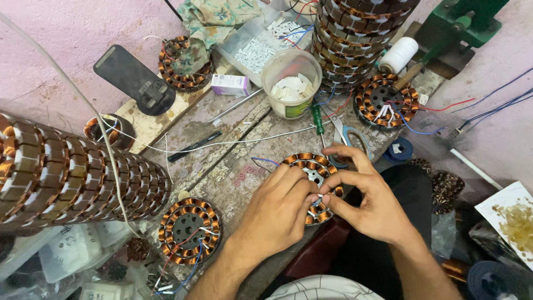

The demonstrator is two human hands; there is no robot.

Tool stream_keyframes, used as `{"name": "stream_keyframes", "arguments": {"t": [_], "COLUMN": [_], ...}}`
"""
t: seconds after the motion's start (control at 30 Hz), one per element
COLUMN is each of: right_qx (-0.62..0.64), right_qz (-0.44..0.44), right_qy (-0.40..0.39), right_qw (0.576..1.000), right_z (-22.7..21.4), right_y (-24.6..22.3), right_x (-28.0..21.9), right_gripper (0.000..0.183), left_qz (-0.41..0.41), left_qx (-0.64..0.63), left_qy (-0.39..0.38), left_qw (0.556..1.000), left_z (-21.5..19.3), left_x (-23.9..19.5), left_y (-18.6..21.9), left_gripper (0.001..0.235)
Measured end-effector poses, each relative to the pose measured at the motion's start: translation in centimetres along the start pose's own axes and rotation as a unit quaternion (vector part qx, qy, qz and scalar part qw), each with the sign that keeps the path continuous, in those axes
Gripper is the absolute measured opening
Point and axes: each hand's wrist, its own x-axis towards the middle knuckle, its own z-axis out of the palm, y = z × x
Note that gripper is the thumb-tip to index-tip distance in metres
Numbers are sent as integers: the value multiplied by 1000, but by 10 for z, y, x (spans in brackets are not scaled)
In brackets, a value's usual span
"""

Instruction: The person connects wires to a fan stator by hand and with a roll of tape. The person pulls copper wires through the stator core, twists them together, and secures them in place.

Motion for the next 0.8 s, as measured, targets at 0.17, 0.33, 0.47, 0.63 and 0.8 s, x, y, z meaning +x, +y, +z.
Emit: {"name": "stream_keyframes", "arguments": {"t": [0.17,0.33,0.47,0.63,0.8], "right_qx": [24,-3,68,77,16], "right_qz": [16,6,43,18,22], "right_qy": [-9,-16,30,34,24], "right_qw": [1000,1000,996,996,999], "right_z": [2,0,-13,-17,-6], "right_y": [4,2,-6,-10,-18], "right_x": [2,3,-1,-8,-7], "right_gripper": [17,20,45,37,30], "left_qz": [-2,0,-3,1,-37], "left_qx": [-6,-16,-27,-35,-66], "left_qy": [2,7,-5,4,35], "left_qw": [1000,1000,1000,999,997], "left_z": [2,3,1,3,4], "left_x": [-1,-1,0,0,0], "left_y": [0,-1,-1,-2,0], "left_gripper": [8,8,13,17,14]}}
